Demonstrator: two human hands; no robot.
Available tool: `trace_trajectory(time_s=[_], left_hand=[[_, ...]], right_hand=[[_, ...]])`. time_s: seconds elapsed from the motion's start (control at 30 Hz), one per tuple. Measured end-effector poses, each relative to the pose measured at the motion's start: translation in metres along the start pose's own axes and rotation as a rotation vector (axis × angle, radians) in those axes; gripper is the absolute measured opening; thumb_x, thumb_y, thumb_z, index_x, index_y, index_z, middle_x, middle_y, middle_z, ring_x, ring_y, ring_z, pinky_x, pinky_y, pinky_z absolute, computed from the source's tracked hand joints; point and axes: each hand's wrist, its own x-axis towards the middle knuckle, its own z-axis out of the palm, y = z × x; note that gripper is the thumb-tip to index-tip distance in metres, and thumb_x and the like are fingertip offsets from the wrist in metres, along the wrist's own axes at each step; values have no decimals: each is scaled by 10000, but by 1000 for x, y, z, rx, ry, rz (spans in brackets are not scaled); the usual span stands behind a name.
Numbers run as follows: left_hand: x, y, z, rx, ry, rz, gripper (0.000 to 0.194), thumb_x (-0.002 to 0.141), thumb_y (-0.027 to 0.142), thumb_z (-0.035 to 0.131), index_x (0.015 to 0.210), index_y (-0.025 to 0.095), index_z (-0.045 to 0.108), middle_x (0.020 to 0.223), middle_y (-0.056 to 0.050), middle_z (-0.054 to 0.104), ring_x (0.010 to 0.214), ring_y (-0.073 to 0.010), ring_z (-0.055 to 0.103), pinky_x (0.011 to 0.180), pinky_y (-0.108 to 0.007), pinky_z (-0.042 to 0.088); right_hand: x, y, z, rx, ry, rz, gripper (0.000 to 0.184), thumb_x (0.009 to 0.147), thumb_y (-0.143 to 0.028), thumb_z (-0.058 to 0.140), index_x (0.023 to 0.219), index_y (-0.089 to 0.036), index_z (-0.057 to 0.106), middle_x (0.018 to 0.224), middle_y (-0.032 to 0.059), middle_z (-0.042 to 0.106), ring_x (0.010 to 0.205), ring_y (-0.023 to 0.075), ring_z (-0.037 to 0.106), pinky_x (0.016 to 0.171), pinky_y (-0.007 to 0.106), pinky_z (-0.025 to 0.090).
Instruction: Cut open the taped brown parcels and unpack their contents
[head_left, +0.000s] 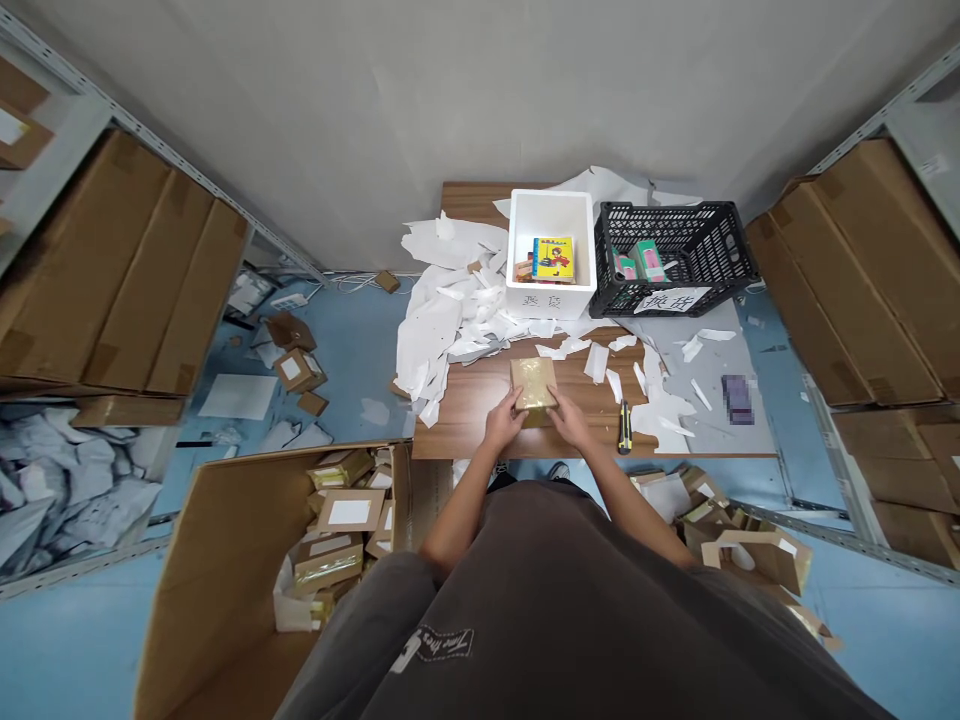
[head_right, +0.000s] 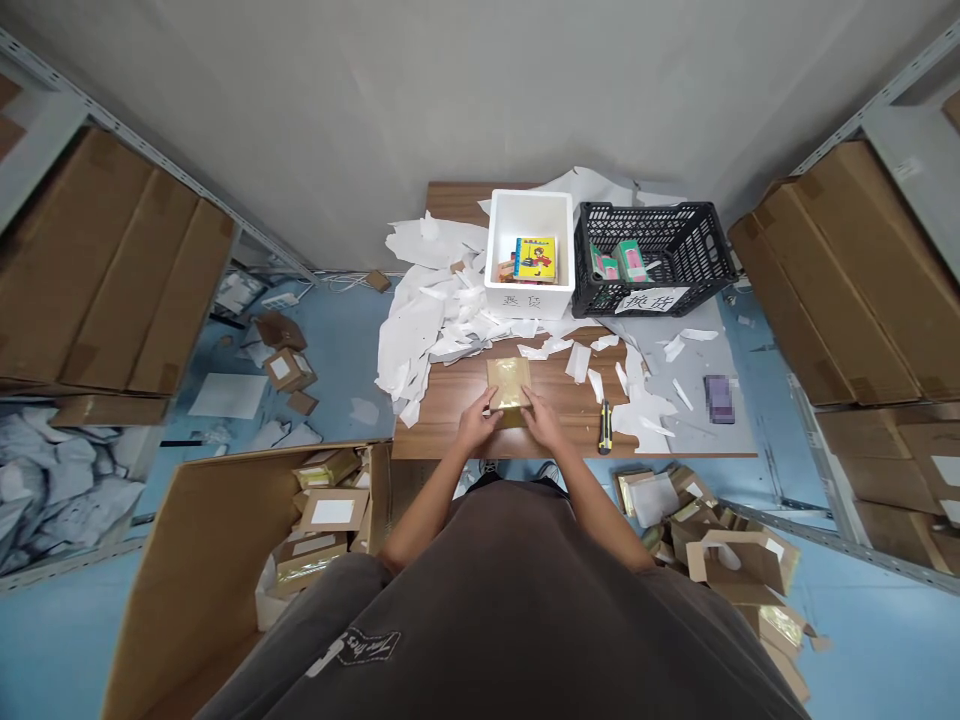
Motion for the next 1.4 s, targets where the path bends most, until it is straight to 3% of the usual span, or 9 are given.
trace_trajectory(time_s=[0.1, 0.17, 0.33, 0.5, 0.7, 0.8, 1.0, 1.27, 1.4], left_hand=[[19, 2, -19, 20, 65, -86, 639, 1007, 531, 684, 1594, 291, 599, 1387, -89, 774, 1116, -290, 773, 1057, -402, 575], [35, 2, -26, 40, 99, -123, 663, 1039, 558, 628, 1615, 235, 568, 1310, -117, 800, 1158, -303, 758, 1068, -406, 557], [54, -10, -17, 12, -22, -187, 846, 993, 544, 680, 1683, 131, 417, 1555, -210, 641, 1432, -338, 613, 1194, -434, 472], [49, -20, -7, 224, -49, -67, 1051, 847, 488, 836, 1714, 167, 337, 1819, -217, 226, 1683, -377, 244, 1333, -474, 280], [56, -7, 9, 501, -374, -186, 1622, 461, 511, 1074, 1753, 169, 155, 1824, -287, -40, 1678, -529, 112, 1304, -569, 320], [61, -2, 17, 618, -404, -243, 1678, 499, 516, 1066, 1763, 163, 19, 1811, -293, -125, 1680, -478, 186, 1292, -518, 379], [62, -2, 12, 689, -371, -189, 1694, 559, 550, 1045, 1743, 104, -82, 1823, -288, -78, 1713, -372, 120, 1346, -428, 296], [63, 7, 18, 759, -345, -261, 1611, 613, 596, 1021, 1750, 160, -35, 1841, -242, -33, 1683, -393, 244, 1282, -427, 410], [62, 11, 18, 775, -368, -279, 1695, 548, 625, 1032, 1759, 147, -53, 1836, -257, -56, 1659, -425, 298, 1298, -456, 396]], right_hand=[[31, -13, -12, -34, 74, 23, 642, 1088, -432, 467, 1692, -215, 450, 1430, 143, 729, 1280, 341, 703, 1137, 494, 537], [56, -19, -13, -62, 85, 61, 609, 1115, -428, 442, 1684, -213, 460, 1366, 138, 764, 1200, 332, 732, 1112, 467, 543], [84, -9, 12, -169, -114, 180, 601, 1069, -341, 575, 1642, -172, 513, 1461, 167, 712, 1289, 319, 691, 1154, 416, 508], [51, 16, 14, -207, -3, 76, 653, 1038, -312, 552, 1665, -151, 471, 1652, 188, 534, 1505, 339, 509, 1281, 507, 394], [-4, 57, -21, -229, 79, 114, 637, 1036, -350, 564, 1650, -195, 497, 1723, 165, 432, 1604, 374, 359, 1315, 578, 335], [-36, 93, -43, -228, 129, 211, 651, 1018, -333, 584, 1648, -193, 499, 1717, 171, 429, 1618, 390, 316, 1329, 614, 288], [-96, 167, -76, -209, 211, 438, 678, 1000, -310, 577, 1653, -158, 472, 1727, 211, 387, 1581, 442, 315, 1281, 648, 315], [-73, 212, -57, -185, 106, 708, 394, 1018, -321, 605, 1364, -138, 652, 1373, 230, 662, 1308, 351, 624, 1103, 450, 505], [-61, 214, -48, -156, 97, 798, 463, 925, -258, 716, 1352, -140, 581, 1361, 229, 675, 1194, 318, 707, 1003, 380, 545]])
